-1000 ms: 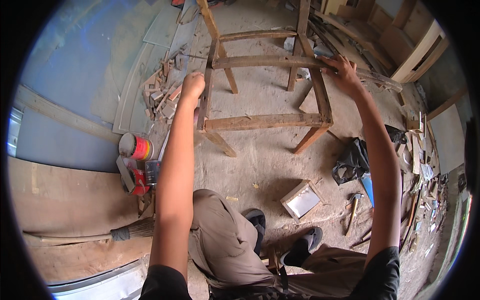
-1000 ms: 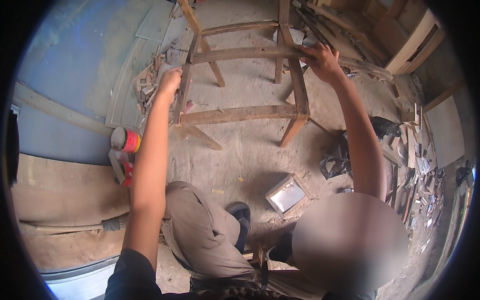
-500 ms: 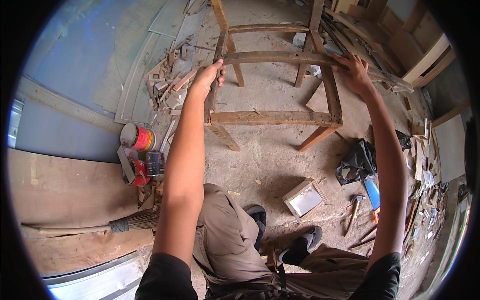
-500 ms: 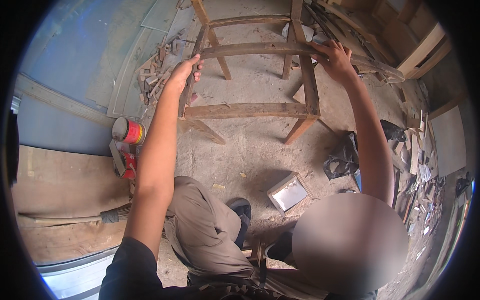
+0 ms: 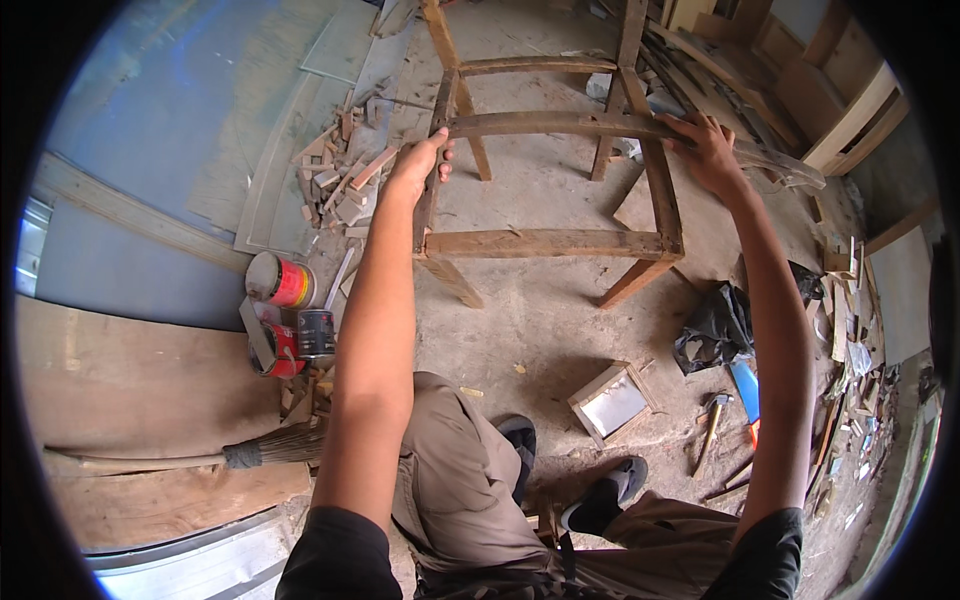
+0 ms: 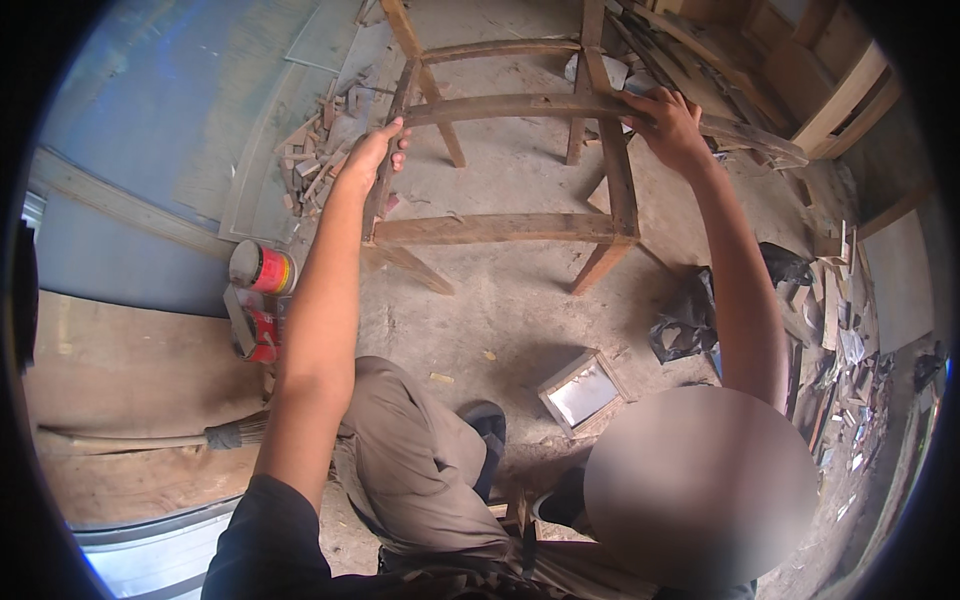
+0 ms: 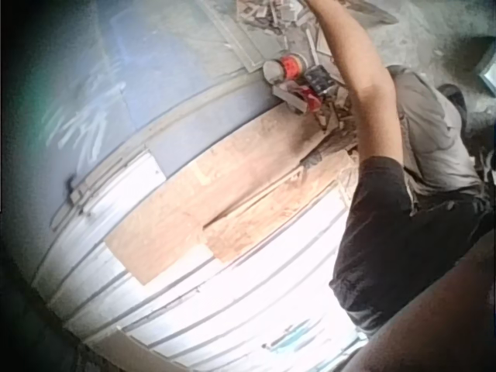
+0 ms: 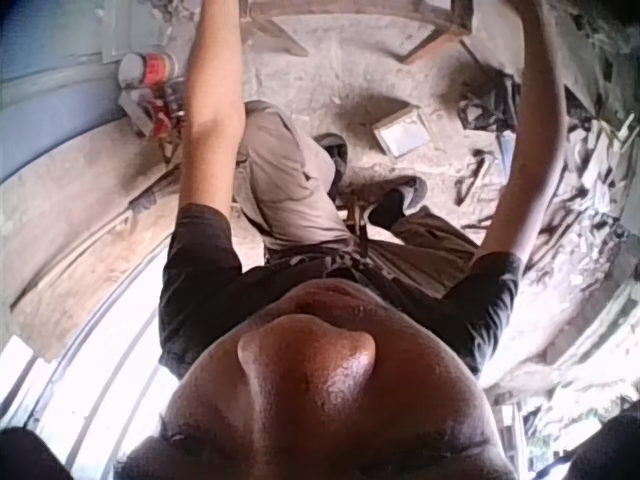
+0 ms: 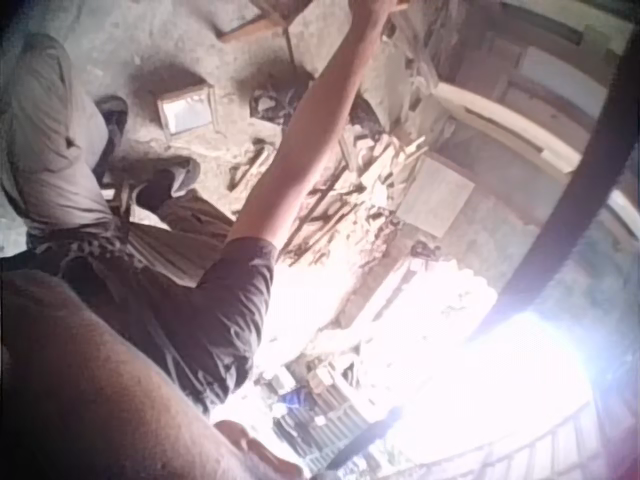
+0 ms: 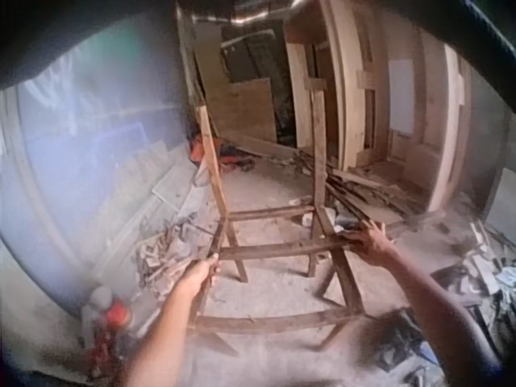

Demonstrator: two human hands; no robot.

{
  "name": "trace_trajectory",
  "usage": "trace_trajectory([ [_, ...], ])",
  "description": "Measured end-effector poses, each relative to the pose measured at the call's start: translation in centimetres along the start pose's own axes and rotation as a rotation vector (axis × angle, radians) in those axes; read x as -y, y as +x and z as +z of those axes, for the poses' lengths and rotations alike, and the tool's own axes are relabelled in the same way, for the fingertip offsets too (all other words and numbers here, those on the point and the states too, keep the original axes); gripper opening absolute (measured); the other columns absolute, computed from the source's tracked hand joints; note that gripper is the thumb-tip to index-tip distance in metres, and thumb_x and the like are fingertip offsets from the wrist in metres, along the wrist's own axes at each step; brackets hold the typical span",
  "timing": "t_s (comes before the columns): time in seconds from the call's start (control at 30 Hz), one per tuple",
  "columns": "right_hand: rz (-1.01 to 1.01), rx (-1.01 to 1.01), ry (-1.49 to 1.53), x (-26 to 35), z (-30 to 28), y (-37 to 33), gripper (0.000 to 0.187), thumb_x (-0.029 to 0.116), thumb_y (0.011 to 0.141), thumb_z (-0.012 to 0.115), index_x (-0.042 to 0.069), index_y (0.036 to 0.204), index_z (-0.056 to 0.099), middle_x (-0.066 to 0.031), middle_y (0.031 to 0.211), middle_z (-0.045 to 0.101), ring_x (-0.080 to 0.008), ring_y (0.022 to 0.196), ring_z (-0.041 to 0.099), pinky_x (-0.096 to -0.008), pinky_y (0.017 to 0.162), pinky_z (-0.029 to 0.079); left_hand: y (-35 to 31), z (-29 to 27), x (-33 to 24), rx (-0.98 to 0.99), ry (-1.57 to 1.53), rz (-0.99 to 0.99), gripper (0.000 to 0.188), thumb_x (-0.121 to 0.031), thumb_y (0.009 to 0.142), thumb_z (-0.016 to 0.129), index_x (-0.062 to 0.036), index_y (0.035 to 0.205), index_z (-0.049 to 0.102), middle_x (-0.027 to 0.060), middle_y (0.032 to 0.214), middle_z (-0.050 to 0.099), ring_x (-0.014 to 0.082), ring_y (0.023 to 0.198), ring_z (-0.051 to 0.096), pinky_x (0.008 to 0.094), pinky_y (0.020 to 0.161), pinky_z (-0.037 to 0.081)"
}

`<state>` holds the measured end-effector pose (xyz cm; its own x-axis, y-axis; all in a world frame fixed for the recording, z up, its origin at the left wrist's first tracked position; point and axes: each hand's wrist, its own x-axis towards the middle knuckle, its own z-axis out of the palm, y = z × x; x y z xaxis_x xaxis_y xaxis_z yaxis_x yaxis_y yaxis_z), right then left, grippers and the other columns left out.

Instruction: The person uses a hammer to strike a wooden plank, shaping or splitting it. They then fit the modified plank into a wooden frame structure, likely a chair or table, and secure it in place.

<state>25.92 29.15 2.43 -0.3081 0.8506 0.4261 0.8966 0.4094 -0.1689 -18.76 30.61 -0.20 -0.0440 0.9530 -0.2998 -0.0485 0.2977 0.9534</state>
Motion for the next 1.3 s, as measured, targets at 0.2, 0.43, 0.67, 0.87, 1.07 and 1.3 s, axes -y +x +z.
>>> trace_trajectory([
  [0.2,0.006,0.018,0.025,0.1,-0.3,0.0,0.041,0.026,0.090,0.066,0.029,0.131,0.061,-0.0031,0.109,0.057,-0.0239,0.114,0.048,-0.0430,0.103,0.026,-0.2,-0.2,-0.1,0.012,-0.012,-0.001,0.033,-0.033,0.098,0.058,-0.0002,0.095,0.060,0.0033,0.075,0.053,0.0129,0.053,0.046,0.0291,0.048,0.039],
  [0.43,-0.004,-0.005,0.024,-0.1,0.0,0.0,0.040,0.027,0.090,0.066,0.029,0.130,0.062,-0.0025,0.110,0.059,-0.0244,0.115,0.049,-0.0436,0.102,0.027,-0.3,-0.2,-0.3,0.010,0.011,-0.001,0.032,-0.033,0.098,0.057,-0.0010,0.094,0.059,0.0027,0.074,0.052,0.0124,0.053,0.046,0.0287,0.048,0.039],
  [0.67,-0.034,-0.049,-0.008,-0.1,1.0,0.4,0.038,0.033,0.089,0.068,0.030,0.126,0.064,-0.0035,0.111,0.059,-0.0249,0.115,0.049,-0.0452,0.100,0.028,0.8,-0.7,0.6,-0.247,0.515,0.288,0.049,-0.029,0.095,0.057,-0.0014,0.135,0.046,0.0196,0.114,0.062,0.0273,0.077,0.067,0.0394,0.075,0.053],
  [0.87,-0.033,-0.138,-0.012,-1.8,1.8,-0.6,0.037,0.036,0.091,0.064,0.031,0.128,0.063,-0.0039,0.110,0.058,-0.0234,0.112,0.050,-0.0448,0.097,0.029,-0.6,2.4,-0.1,-0.298,0.998,0.570,0.060,-0.035,0.098,0.050,-0.0091,0.149,0.032,0.0196,0.151,0.033,0.0374,0.138,0.036,0.0454,0.112,0.033],
  [1.07,-0.018,-0.005,-0.066,-0.6,0.5,-0.2,0.039,0.036,0.094,0.061,0.031,0.132,0.060,-0.0047,0.109,0.058,-0.0233,0.112,0.049,-0.0438,0.097,0.029,-0.9,2.5,-0.1,-0.337,1.084,0.579,0.054,-0.033,0.098,0.049,-0.0080,0.145,0.040,0.0185,0.146,0.043,0.0352,0.132,0.044,0.0404,0.109,0.038],
  [1.3,-0.044,0.006,-0.059,-0.3,0.0,0.3,0.040,0.037,0.094,0.061,0.032,0.133,0.059,-0.0056,0.107,0.057,-0.0241,0.112,0.049,-0.0455,0.097,0.030,-1.3,2.4,0.1,-0.372,1.235,0.548,0.051,-0.026,0.097,0.050,-0.0138,0.146,0.042,0.0131,0.146,0.044,0.0332,0.130,0.046,0.0410,0.106,0.041],
])
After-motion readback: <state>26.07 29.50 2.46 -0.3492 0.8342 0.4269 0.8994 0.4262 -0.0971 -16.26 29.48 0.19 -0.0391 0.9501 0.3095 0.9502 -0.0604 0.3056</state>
